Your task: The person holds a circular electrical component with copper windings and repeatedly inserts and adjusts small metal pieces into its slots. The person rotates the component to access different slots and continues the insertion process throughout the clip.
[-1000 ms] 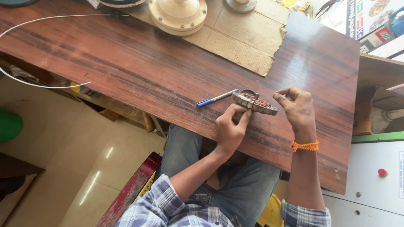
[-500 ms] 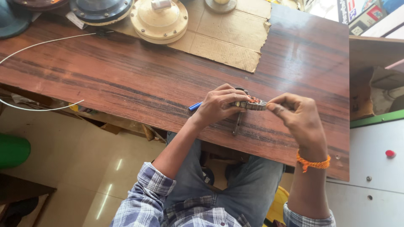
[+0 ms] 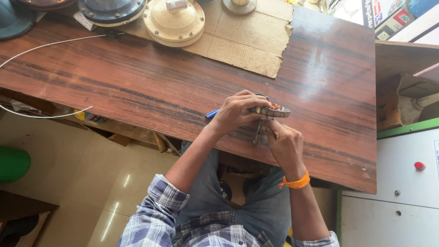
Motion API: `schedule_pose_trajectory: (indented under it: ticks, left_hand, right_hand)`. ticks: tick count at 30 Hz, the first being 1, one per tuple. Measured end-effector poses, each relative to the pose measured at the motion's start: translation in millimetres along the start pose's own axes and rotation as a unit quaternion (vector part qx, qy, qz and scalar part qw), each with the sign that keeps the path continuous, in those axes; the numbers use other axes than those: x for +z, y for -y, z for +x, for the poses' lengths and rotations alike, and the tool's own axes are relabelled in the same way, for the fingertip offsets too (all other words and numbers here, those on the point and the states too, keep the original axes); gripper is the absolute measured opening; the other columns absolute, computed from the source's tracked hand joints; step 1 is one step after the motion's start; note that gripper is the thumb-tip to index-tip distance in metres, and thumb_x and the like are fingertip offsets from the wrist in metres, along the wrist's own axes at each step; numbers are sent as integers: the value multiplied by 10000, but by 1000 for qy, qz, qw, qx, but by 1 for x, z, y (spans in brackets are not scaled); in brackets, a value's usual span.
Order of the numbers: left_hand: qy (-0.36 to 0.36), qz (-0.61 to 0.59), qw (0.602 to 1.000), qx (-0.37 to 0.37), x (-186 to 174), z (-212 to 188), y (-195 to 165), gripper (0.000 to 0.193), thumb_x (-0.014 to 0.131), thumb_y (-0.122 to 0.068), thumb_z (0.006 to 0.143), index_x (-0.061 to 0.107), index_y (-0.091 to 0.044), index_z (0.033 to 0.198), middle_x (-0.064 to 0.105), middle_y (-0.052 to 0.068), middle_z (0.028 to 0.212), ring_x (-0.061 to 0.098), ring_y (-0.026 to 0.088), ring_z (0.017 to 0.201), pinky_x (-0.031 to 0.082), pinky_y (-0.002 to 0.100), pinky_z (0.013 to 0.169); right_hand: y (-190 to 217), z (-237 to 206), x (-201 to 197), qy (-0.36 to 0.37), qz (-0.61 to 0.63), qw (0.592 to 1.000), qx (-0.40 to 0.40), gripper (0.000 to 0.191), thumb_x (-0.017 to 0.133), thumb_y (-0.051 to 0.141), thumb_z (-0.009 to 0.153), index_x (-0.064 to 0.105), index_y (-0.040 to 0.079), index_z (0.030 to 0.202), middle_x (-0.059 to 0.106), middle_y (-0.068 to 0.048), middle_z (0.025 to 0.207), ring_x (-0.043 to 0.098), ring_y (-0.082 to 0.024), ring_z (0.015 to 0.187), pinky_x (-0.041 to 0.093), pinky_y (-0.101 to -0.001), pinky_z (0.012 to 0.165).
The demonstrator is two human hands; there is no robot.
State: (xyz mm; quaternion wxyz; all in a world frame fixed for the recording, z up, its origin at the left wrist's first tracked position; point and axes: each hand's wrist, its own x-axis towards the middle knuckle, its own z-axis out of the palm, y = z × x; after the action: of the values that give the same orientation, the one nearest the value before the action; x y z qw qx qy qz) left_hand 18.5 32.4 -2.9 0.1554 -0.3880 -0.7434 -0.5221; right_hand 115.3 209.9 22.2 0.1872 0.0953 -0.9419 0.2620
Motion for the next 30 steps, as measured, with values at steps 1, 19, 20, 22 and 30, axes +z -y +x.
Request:
schedule_pose_trajectory:
  ticks: [1, 19, 20, 22, 30]
  left_hand:
    - [8, -14, 1000, -22, 0, -2, 0, 428, 816, -241, 872, 700, -193, 1281, 744, -5, 1198, 689, 194, 1127, 579, 346, 983]
    - [-43, 175, 978, 110, 6, -49, -14, 118, 791, -173, 899, 761, -165, 1013, 717, -40, 1154, 671, 141, 973, 526, 319, 859]
    - [-64, 129, 987, 72, 11, -50, -17, 98, 796, -162, 905, 757, -156, 995, 740, -24, 1082, 717, 139, 904, 551, 301, 805]
    - [-129, 2, 990, -63, 22, -51, -24, 91, 793, -137, 894, 749, -110, 970, 750, 10, 986, 697, 113, 767, 538, 276, 680]
    - [-190, -243, 886, -346, 48, -42, -55, 129, 753, -140, 916, 738, -12, 902, 676, -4, 674, 557, 28, 533, 428, 232, 474]
  right_hand:
    - [-3, -2, 5, -16, 13, 1000, -2, 88, 704, 89, 928, 751, 87, 1003, 686, -146, 738, 684, -302, 652, 513, -418, 614]
    - [28, -4, -57, 37, 62, 996, 50, 94, 778, 114, 897, 786, 63, 976, 730, -107, 722, 628, -135, 543, 477, -304, 536]
    - [30, 2, -59, 30, 72, 996, 34, 94, 773, 113, 907, 778, 55, 981, 730, -109, 733, 638, -120, 559, 480, -299, 540]
    - [30, 17, -59, 17, 92, 996, 1, 95, 762, 111, 927, 761, 41, 991, 729, -112, 755, 657, -91, 591, 487, -288, 548]
    - [31, 71, -44, 46, 110, 992, 44, 103, 728, 80, 924, 770, 15, 994, 646, -49, 653, 542, -60, 586, 434, -295, 530]
